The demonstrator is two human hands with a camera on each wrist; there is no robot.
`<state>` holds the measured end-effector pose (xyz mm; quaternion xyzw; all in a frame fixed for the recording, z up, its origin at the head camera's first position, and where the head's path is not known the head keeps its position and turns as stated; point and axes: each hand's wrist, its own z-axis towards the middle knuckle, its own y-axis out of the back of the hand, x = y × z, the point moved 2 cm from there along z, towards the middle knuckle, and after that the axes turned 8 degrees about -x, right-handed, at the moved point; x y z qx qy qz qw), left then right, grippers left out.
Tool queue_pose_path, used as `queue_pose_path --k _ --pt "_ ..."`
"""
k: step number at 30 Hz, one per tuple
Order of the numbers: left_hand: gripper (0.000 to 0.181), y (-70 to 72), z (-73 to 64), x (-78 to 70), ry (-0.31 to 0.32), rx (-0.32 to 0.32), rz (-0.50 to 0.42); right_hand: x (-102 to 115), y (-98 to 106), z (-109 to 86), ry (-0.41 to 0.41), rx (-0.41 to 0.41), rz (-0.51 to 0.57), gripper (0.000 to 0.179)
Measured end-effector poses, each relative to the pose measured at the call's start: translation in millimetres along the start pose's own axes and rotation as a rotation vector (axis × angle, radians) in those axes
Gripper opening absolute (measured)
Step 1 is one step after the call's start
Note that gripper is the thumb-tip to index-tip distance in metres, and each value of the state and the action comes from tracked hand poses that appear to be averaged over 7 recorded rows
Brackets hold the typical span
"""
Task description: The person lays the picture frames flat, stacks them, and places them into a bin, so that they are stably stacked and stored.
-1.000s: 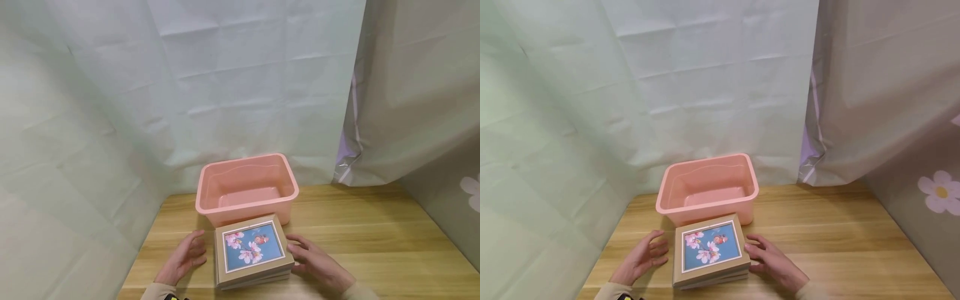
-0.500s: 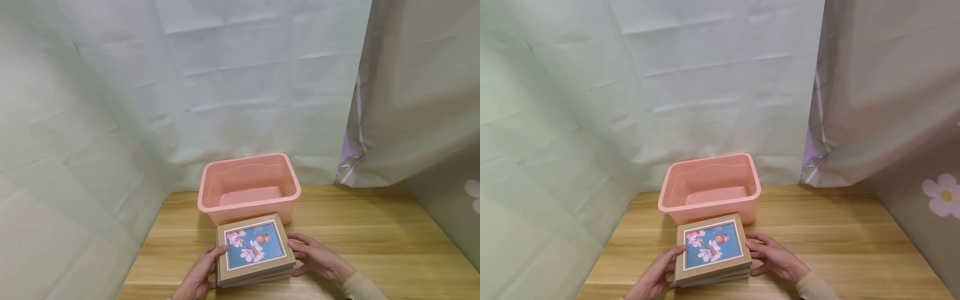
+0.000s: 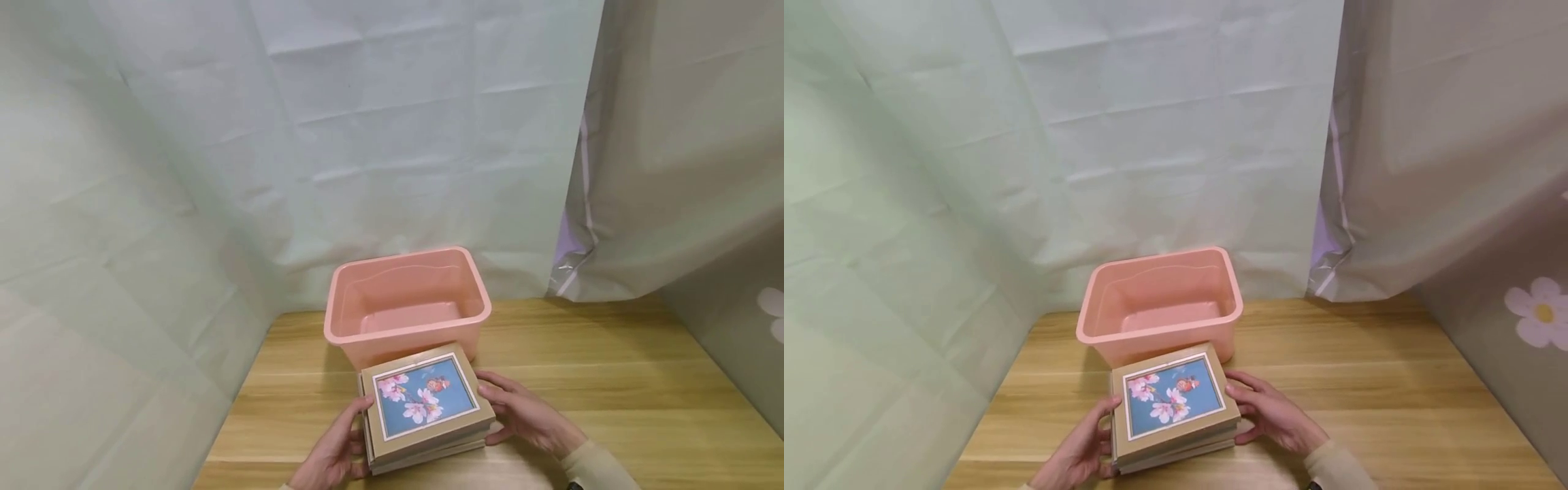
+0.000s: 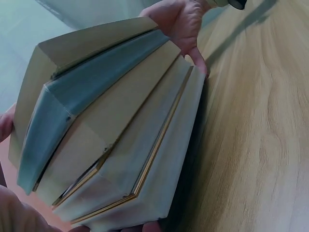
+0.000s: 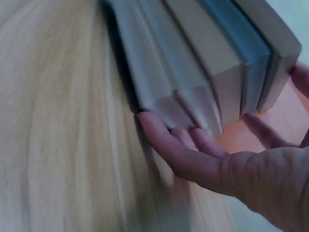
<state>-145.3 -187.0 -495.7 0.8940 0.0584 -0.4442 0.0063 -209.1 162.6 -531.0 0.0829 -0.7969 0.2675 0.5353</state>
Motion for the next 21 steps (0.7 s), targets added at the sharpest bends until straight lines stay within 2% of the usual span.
queue_pose_path --k 4,7,10,13,15,19,21 --pt "0.073 0.9 2.8 2.6 0.023 0.018 -0.006 1 -6 -0.6 0.074 0.068 0.011 0.073" --pt "0.077 1.1 4.3 2.4 0.006 0.028 0.007 1 -10 0.1 0.136 0.11 0.014 0.072" --pt "0.086 2.1 5.3 1.1 -0.063 0.039 0.05 -1 -12 0.1 0.158 0.123 -0.005 0.073" --pt "0.09 7.2 6.8 1.8 -0.144 0.068 0.087 -3 -13 -2.2 0.146 0.119 -0.029 0.074" --pt "0.092 11.1 5.0 2.7 -0.211 0.114 0.1 -4 -14 -4.0 0.136 0.114 -0.032 0.074" --pt "0.097 16.9 -10.1 -0.6 -0.296 0.204 0.126 -4 -17 -9.3 0.118 0.108 -0.013 0.073" --pt "0.099 19.0 -16.4 -2.1 -0.312 0.241 0.136 -3 -19 -12.3 0.118 0.115 -0.008 0.071"
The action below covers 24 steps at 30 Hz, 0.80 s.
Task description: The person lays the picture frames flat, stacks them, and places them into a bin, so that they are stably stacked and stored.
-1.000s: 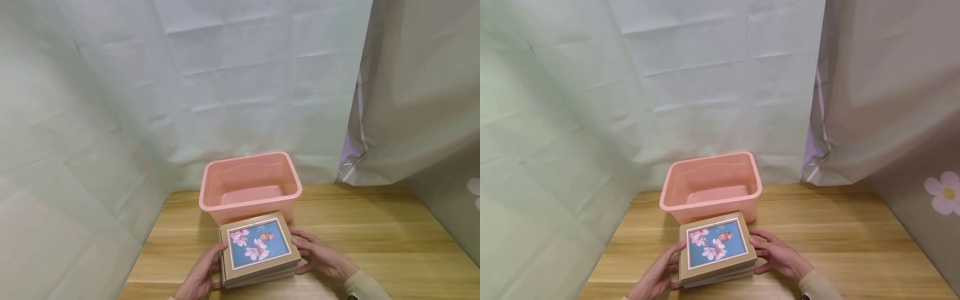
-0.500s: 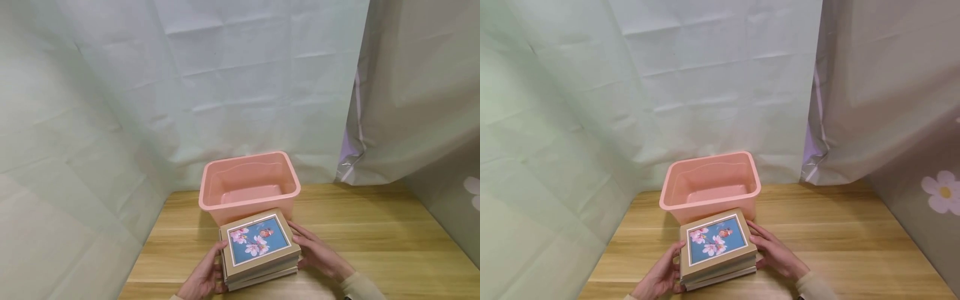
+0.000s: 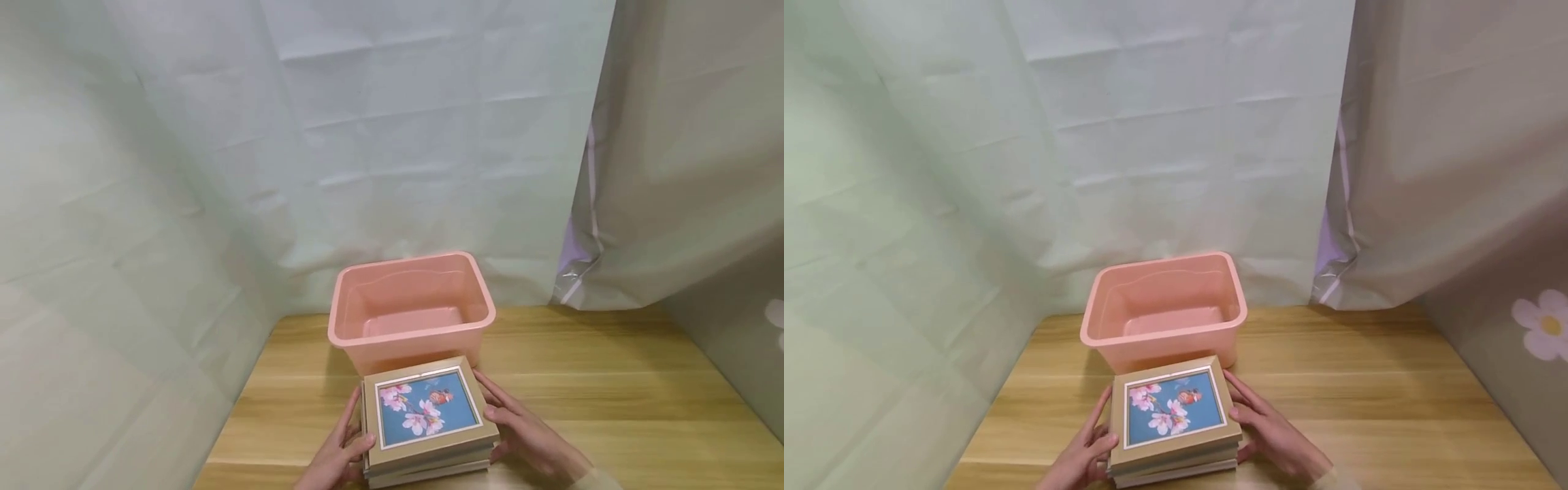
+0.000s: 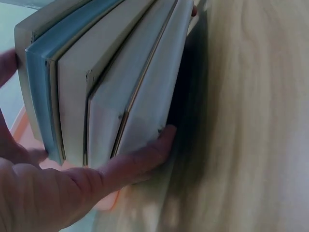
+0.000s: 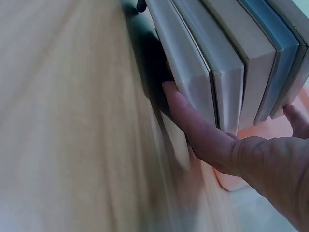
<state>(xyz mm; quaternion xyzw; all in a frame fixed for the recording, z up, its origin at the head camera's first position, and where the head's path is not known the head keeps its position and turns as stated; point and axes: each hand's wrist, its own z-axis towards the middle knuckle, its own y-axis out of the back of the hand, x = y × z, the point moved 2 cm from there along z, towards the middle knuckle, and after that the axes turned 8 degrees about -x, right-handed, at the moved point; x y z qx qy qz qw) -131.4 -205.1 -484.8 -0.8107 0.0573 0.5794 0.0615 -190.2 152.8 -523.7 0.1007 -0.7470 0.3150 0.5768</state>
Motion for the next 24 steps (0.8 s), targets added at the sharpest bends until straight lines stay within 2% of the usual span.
queue_pose_path --k 6,11,13,15,19,21,24 --pt "0.109 -5.8 -10.6 2.8 0.016 -0.014 0.026 -3 -3 -16.8 -0.012 -0.008 0.007 0.067" --pt "0.112 -10.8 -20.4 -2.5 0.03 -0.02 0.054 4 -7 -35.0 -0.104 -0.064 -0.004 0.065" --pt "0.105 -12.2 -25.7 -6.3 0.044 -0.003 0.017 10 -10 -43.5 -0.133 -0.087 -0.011 0.062" --pt "0.094 -13.8 -32.3 -10.8 0.042 0.028 -0.03 18 -13 -53.2 -0.128 -0.077 0.007 0.06" --pt "0.073 -15.1 -46.8 -23.4 -0.043 0.109 -0.061 40 -19 -73.3 -0.1 -0.037 0.047 0.06" --pt "0.076 -14.9 -54.4 -32.7 -0.102 0.14 -0.059 51 -21 -81.3 -0.088 -0.025 0.037 0.061" --pt "0.081 -15.7 -64.8 -50.5 -0.132 0.142 -0.065 71 -21 -88.4 -0.058 -0.002 -0.027 0.065"
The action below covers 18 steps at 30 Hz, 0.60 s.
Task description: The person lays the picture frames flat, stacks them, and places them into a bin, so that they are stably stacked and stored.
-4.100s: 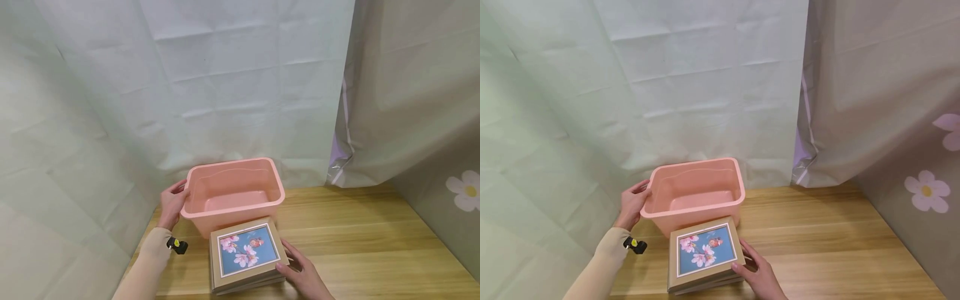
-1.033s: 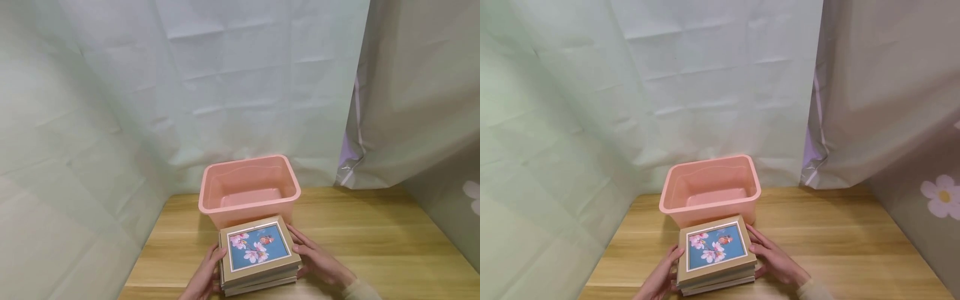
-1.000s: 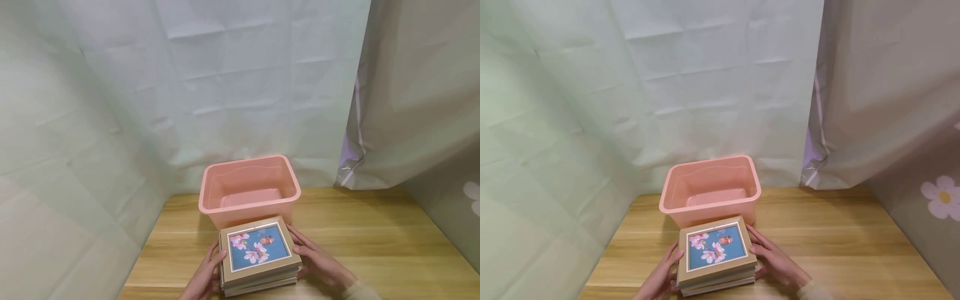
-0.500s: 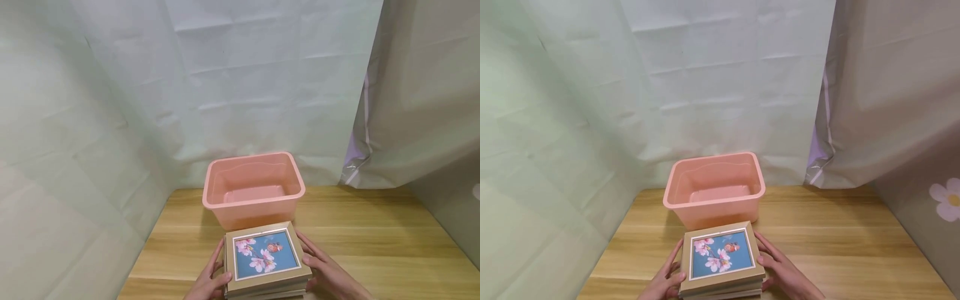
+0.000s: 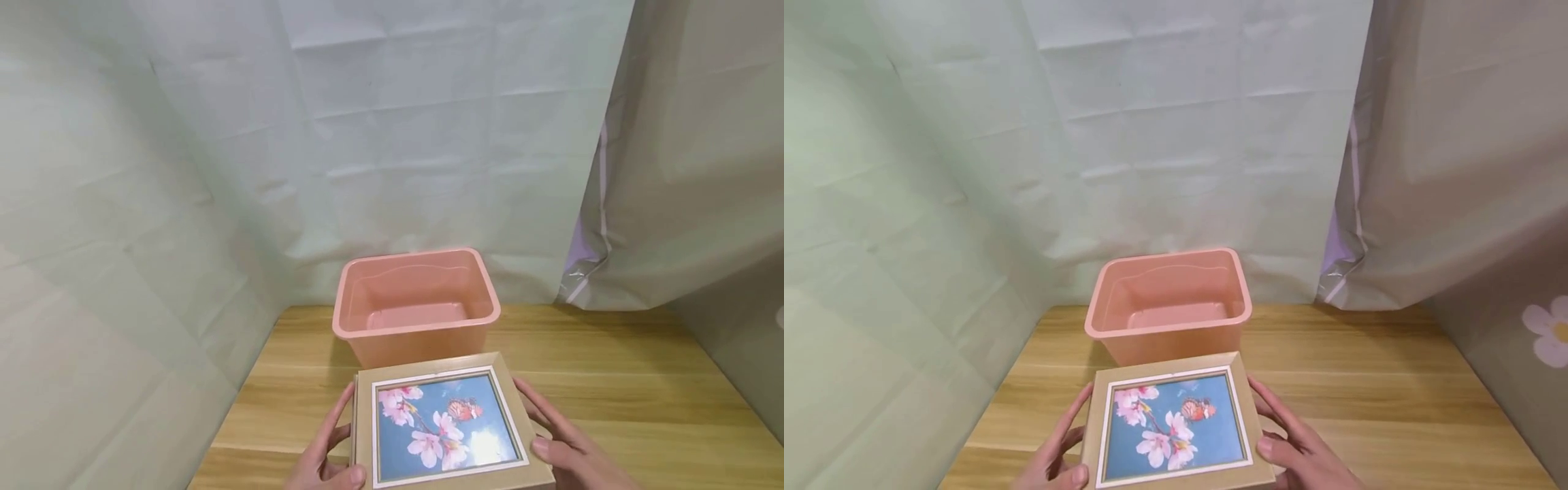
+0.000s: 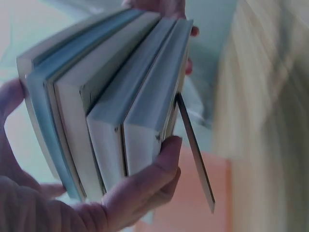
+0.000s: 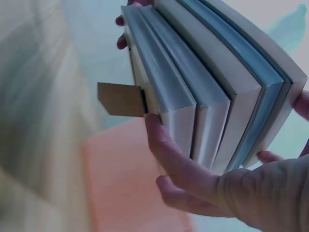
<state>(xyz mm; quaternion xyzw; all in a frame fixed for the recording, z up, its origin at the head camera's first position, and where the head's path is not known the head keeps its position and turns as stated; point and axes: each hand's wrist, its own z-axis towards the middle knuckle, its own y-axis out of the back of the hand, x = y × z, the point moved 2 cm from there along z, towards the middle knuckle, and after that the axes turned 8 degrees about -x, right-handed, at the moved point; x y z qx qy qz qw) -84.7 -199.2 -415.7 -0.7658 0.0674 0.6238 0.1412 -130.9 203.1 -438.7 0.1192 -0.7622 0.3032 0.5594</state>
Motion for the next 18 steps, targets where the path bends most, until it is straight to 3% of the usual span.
queue_pose_path --k 3,5,8,12,18 --pt "0.086 1.0 0.1 -2.0 0.009 -0.027 0.019 -5 4 -1.3 0.054 0.004 -0.025 0.071" --pt "0.091 -1.3 3.4 1.1 -0.047 -0.051 0.06 -3 9 0.9 0.107 0.021 -0.035 0.073" --pt "0.096 -9.0 9.0 -34.0 -0.109 -0.106 0.175 27 8 7.3 0.168 0.036 -0.022 0.074" --pt "0.092 -17.4 27.0 -73.2 -0.187 -0.127 0.286 62 9 22.5 0.183 -0.006 -0.07 0.071" --pt "0.089 -13.2 67.0 -103.7 -0.215 -0.113 0.389 98 12 54.3 0.231 -0.005 -0.091 0.071"
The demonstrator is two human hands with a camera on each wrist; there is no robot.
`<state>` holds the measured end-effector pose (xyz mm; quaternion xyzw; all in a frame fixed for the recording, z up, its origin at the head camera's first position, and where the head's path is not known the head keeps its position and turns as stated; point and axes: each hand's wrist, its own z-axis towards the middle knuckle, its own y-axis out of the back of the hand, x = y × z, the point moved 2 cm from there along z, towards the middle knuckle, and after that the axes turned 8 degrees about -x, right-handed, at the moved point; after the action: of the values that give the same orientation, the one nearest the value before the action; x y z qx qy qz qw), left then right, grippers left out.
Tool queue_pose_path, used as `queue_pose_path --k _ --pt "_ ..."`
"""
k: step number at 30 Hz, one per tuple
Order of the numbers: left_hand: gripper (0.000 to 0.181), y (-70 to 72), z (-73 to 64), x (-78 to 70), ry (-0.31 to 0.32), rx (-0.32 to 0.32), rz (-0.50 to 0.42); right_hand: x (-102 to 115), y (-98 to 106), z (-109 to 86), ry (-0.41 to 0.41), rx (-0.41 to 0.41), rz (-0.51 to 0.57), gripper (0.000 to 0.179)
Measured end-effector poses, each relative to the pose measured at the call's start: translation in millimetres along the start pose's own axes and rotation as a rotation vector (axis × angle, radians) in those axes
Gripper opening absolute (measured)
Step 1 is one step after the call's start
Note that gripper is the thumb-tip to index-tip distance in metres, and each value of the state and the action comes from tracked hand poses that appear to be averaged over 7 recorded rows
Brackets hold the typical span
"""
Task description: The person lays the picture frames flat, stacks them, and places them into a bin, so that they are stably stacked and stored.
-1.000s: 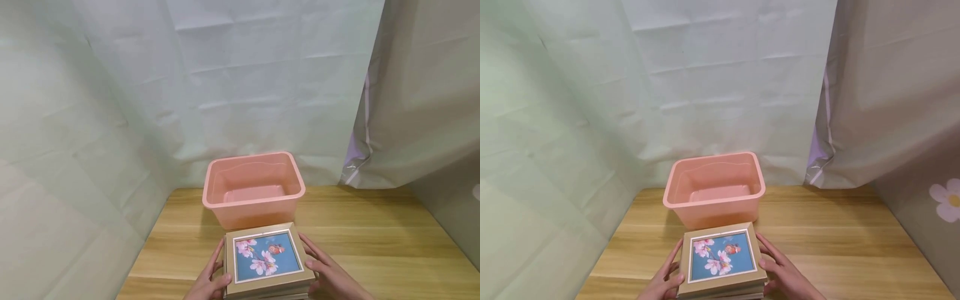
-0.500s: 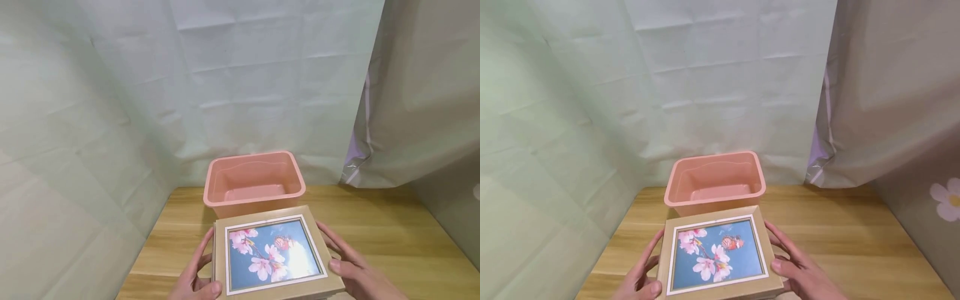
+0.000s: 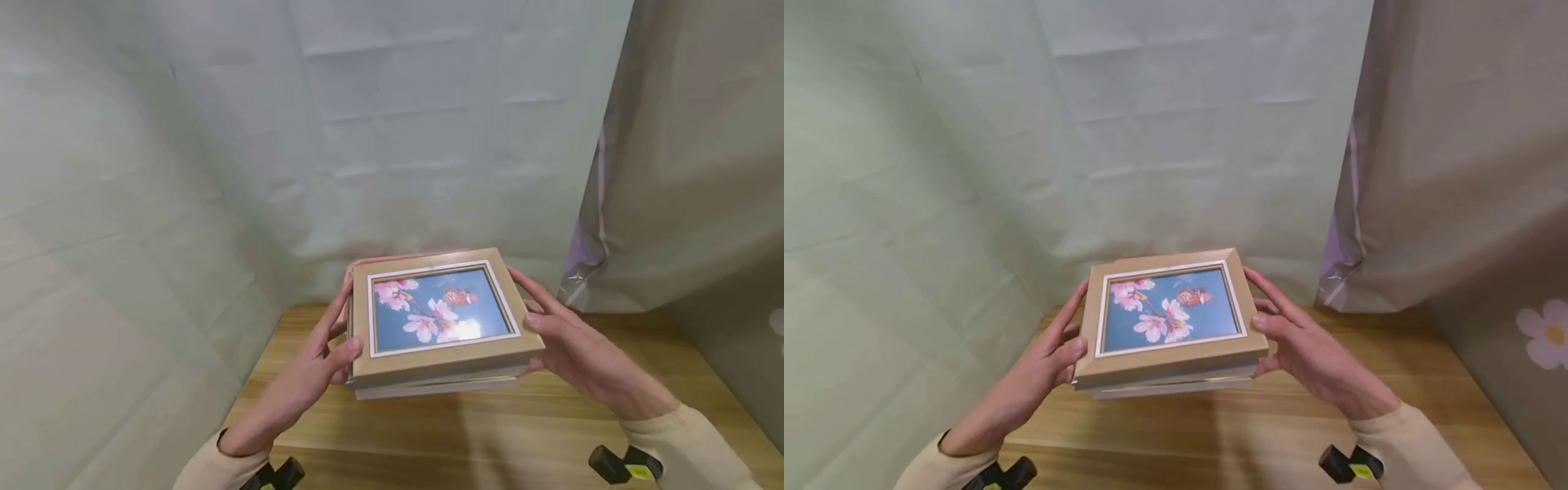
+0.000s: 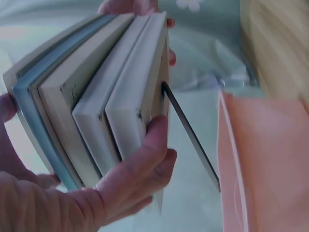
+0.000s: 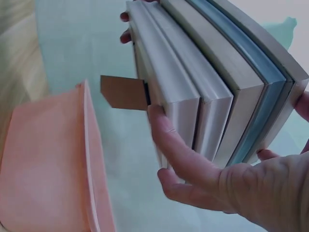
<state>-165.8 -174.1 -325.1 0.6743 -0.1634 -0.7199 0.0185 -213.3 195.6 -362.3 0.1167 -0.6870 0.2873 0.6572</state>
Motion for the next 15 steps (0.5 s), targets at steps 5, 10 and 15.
queue_pose_path --k 5,10,15 --pt "0.086 9.4 24.7 2.1 0.028 -0.006 0.062 8 1 25.3 0.012 -0.022 -0.043 0.07" --pt "0.081 24.1 66.9 14.4 0.053 0.01 0.05 7 16 65.2 0.009 -0.049 -0.061 0.072" --pt "0.081 30.4 105.1 34.1 0.082 -0.003 -0.012 -6 36 102.6 -0.006 -0.058 -0.051 0.071"
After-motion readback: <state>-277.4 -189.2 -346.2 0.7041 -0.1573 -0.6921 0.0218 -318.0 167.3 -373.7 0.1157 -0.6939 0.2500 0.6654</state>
